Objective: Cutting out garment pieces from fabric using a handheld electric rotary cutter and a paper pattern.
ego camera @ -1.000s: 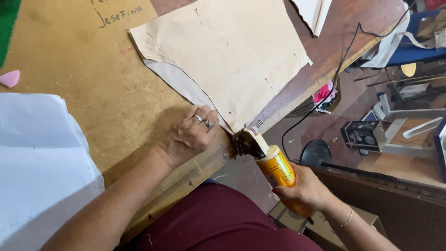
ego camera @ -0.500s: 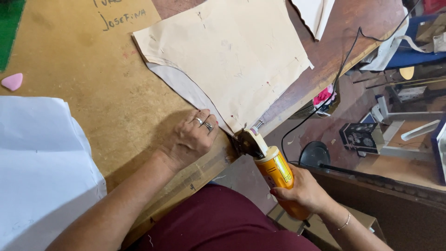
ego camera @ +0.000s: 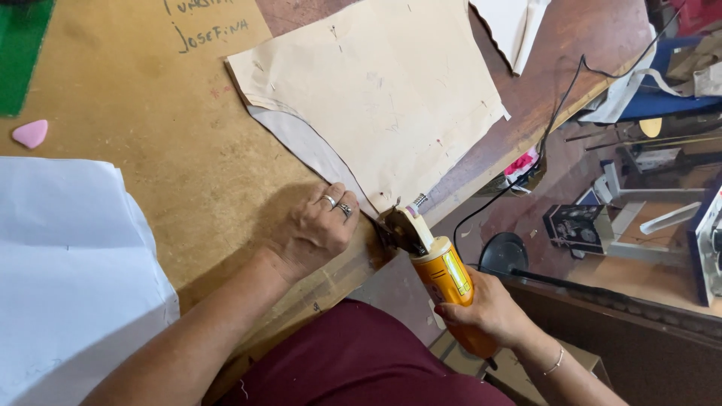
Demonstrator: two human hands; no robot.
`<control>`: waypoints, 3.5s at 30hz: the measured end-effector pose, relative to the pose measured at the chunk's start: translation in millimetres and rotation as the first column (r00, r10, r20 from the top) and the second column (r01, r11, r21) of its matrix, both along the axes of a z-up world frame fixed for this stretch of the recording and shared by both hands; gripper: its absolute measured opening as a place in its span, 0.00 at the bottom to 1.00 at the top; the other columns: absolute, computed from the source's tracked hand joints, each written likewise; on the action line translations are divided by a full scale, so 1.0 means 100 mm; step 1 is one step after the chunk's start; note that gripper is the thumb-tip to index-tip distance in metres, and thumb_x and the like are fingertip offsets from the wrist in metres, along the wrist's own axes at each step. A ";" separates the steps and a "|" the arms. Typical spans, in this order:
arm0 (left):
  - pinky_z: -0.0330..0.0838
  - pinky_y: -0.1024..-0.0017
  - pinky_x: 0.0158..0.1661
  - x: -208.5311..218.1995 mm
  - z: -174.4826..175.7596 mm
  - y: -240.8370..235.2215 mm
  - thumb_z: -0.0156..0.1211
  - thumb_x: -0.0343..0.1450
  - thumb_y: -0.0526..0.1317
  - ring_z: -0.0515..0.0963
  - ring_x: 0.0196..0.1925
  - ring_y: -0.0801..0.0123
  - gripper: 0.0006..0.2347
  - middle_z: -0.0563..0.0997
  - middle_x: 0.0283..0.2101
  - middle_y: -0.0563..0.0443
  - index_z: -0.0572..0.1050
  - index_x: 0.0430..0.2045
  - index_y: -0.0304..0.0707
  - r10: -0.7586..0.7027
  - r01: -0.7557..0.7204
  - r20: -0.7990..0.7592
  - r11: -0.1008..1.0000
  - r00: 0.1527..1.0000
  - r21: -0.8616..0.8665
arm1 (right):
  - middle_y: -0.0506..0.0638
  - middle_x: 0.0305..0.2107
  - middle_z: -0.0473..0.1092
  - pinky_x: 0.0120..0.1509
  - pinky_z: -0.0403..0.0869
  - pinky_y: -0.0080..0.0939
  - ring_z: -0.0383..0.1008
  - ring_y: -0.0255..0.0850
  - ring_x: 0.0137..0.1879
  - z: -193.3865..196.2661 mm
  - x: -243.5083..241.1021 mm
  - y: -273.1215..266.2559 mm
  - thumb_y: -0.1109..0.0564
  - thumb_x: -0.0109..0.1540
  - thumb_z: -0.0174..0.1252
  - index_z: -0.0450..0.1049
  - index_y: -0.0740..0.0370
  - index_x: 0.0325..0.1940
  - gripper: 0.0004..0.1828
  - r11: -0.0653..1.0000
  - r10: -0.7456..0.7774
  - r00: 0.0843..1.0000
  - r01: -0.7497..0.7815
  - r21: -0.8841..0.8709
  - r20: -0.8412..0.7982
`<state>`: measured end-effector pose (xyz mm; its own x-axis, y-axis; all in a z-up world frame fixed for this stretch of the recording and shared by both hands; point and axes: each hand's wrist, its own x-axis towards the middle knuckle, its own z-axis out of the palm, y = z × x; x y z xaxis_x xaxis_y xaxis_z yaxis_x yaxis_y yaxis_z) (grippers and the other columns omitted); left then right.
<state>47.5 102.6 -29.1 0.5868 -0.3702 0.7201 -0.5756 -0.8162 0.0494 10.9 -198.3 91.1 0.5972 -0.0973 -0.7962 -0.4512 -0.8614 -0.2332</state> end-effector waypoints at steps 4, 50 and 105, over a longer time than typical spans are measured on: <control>0.75 0.78 0.33 -0.01 -0.05 0.00 0.59 0.70 0.23 0.78 0.32 0.69 0.03 0.79 0.25 0.46 0.79 0.29 0.26 0.024 -0.024 -0.005 1.000 1.000 0.015 | 0.51 0.31 0.78 0.35 0.75 0.36 0.76 0.39 0.32 0.00 0.03 0.08 0.49 0.47 0.72 0.75 0.60 0.45 0.26 0.999 -0.035 0.999 0.034 -0.014 -0.010; 0.46 0.25 0.67 0.13 -0.18 0.22 0.57 0.64 0.24 0.56 0.73 0.32 0.30 0.63 0.67 0.29 0.61 0.64 0.35 -0.002 0.093 -0.785 0.993 0.619 0.072 | 0.54 0.28 0.78 0.31 0.73 0.37 0.75 0.40 0.29 -0.08 0.48 0.57 0.50 0.47 0.71 0.73 0.62 0.43 0.25 1.000 -0.027 0.999 0.027 0.016 0.043; 0.49 0.27 0.62 0.08 -0.27 0.33 0.57 0.67 0.28 0.64 0.69 0.28 0.16 0.73 0.57 0.27 0.76 0.49 0.35 0.031 -0.054 -0.654 0.998 0.756 -0.015 | 0.63 0.32 0.77 0.41 0.84 0.51 0.82 0.56 0.38 -0.09 1.54 1.16 0.50 0.45 0.79 0.76 0.66 0.50 0.34 0.962 0.177 0.981 -0.189 0.197 0.074</control>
<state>55.4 135.9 -55.8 0.9334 -0.3180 0.1663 -0.3589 -0.8306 0.4258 164.7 -82.2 82.0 0.6331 0.1771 -0.7535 -0.2718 -0.8606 -0.4306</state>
